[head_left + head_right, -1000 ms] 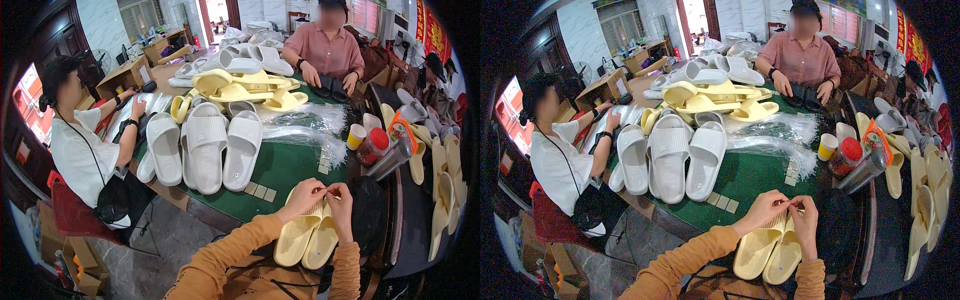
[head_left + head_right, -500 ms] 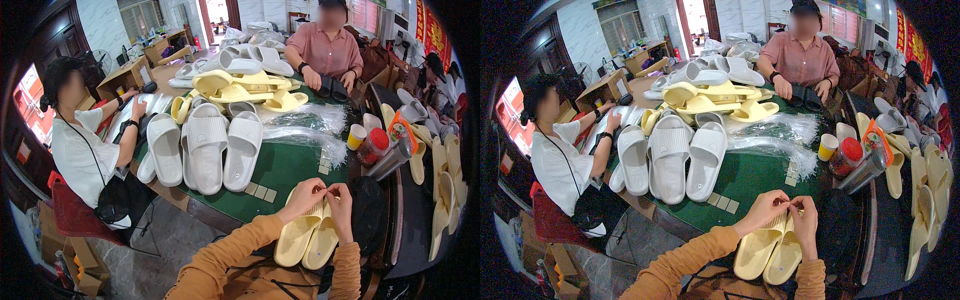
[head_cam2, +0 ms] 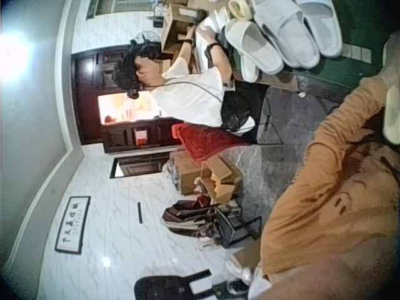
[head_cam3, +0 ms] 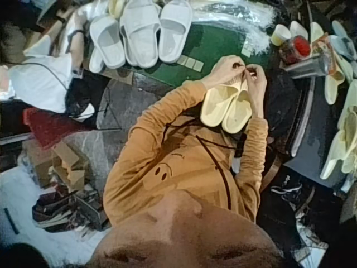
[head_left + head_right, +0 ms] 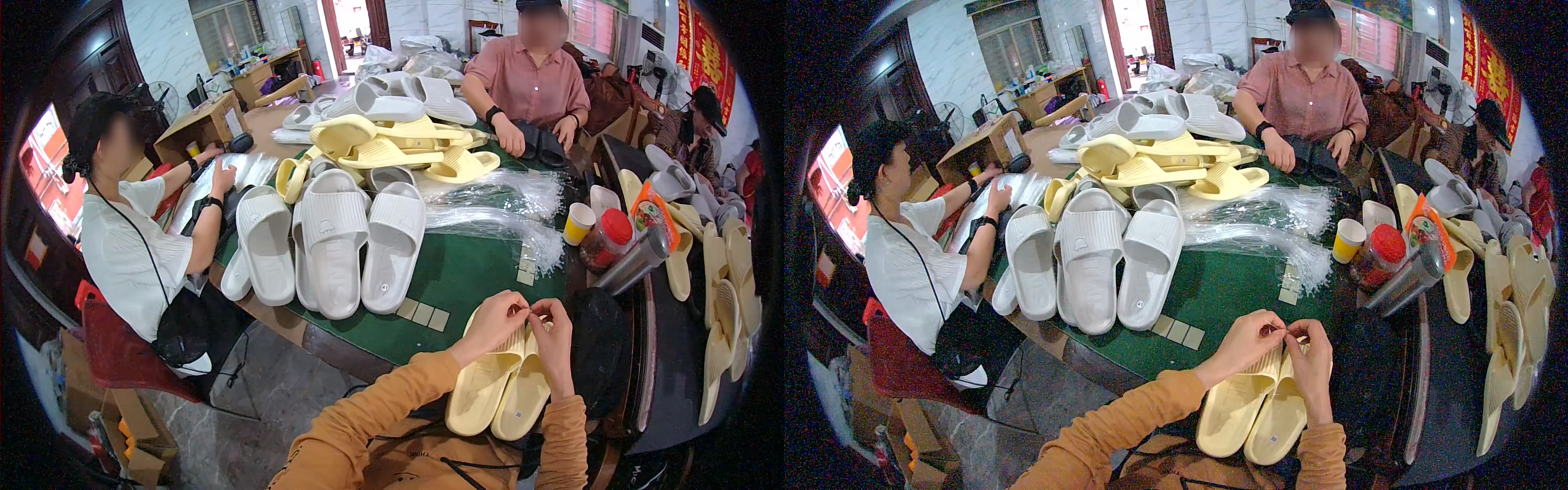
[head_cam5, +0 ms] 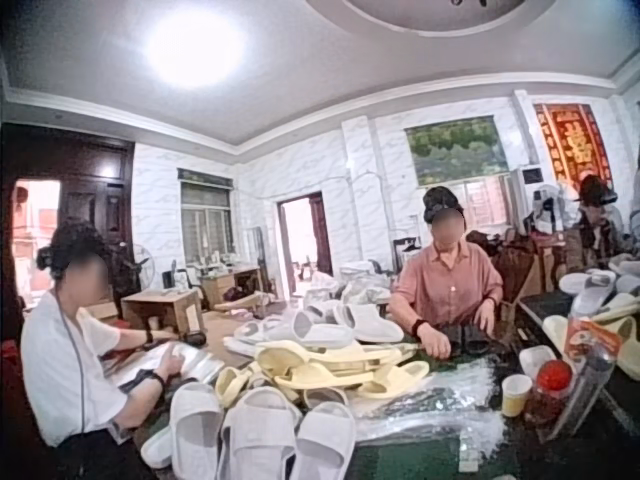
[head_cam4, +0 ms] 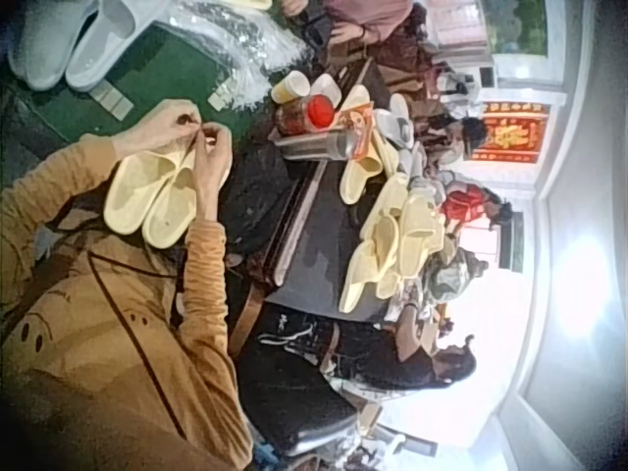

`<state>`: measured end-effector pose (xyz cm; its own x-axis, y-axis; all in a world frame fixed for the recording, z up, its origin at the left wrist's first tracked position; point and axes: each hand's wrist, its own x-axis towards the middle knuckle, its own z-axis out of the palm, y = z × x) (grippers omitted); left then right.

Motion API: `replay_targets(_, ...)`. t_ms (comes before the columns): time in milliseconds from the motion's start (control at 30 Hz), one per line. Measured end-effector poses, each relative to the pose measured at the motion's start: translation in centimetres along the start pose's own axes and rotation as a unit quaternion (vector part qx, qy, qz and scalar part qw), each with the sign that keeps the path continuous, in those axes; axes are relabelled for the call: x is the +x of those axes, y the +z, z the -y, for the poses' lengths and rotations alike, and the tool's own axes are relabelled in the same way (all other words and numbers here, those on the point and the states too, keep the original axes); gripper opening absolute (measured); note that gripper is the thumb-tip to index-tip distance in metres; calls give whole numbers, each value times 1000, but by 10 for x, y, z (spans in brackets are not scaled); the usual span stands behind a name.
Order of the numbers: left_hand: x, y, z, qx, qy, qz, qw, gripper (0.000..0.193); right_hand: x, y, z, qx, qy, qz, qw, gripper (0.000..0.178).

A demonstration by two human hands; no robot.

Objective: Manually stitching and assembling yellow plastic sandals at a workbench in a factory setting.

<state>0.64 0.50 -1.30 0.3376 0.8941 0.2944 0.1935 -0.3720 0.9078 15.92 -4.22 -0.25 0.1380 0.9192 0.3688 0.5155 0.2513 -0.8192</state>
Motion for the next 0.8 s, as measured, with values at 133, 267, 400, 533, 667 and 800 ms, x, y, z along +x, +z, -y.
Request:
replay_targets(133,0,0,0,-1,3,-4,1000,14,0,0,6,-6,-2,-4,1000,14)
replay_targets(267,0,0,1,-2,-2,-3,1000,14,0,-1,8,-13,4,-3,1000,13)
replay_targets(400,0,-1,-2,-3,-1,0,1000,13,-1,-2,10,-18,6,-2,1000,13)
replay_targets(533,-1,-2,-3,-22,-3,0,1000,13,0,-2,11,-8,7,1,1000,12)
replay_targets(667,-1,-2,-2,-34,-3,-2,999,14,0,-1,8,-5,6,2,1000,11)
replay_targets(800,0,-1,-2,-34,0,-2,999,14,0,-1,6,-7,5,-3,1000,11)
